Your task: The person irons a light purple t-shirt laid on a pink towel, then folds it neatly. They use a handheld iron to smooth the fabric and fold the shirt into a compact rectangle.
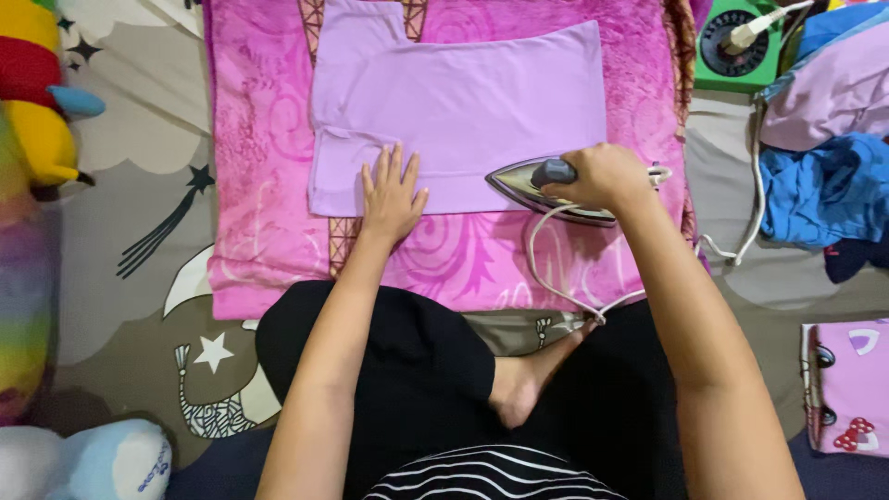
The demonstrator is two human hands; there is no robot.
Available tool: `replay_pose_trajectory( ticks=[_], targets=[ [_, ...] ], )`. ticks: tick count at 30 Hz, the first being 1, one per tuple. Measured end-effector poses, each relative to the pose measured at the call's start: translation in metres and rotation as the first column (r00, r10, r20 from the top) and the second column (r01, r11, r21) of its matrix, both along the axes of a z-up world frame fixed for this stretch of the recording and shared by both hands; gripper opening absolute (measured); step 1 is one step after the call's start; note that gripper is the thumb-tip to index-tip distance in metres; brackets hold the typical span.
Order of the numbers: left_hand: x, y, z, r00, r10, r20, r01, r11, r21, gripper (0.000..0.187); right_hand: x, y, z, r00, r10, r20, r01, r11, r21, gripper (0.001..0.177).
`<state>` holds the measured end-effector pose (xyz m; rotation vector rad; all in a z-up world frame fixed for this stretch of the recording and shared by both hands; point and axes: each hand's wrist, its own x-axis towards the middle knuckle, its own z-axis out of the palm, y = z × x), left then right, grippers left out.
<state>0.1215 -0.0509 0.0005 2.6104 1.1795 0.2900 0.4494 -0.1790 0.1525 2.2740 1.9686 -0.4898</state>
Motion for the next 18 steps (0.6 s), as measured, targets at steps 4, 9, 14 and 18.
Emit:
replay_pose_trajectory(
  ticks=[4, 9, 14, 18],
  targets=[
    [0.019, -0.008, -0.004, 0.999, 0.016, 0.047, -0.016, 1.000, 0.009, 0.070, 0.007, -0.008, 0.000, 0.999, 0.043, -0.011, -0.043, 0.999, -0.002, 0.054],
    [0.020, -0.010, -0.001, 0.999, 0.032, 0.044, -0.033, 0.999, 0.017, 0.067, -0.019, 0.001, 0.000, 0.992, 0.128, -0.009, -0.128, 0.991, 0.025, 0.056],
    [0.017, -0.010, 0.002, 0.997, 0.039, 0.061, -0.040, 0.999, 0.020, 0.067, -0.064, 0.028, -0.011, 0.997, 0.071, -0.041, -0.065, 0.988, 0.143, 0.052],
    [0.014, -0.009, 0.003, 0.997, 0.029, 0.075, -0.030, 1.000, 0.010, 0.068, -0.064, 0.044, -0.013, 0.996, 0.089, -0.032, -0.085, 0.992, 0.096, 0.051]
  ],
)
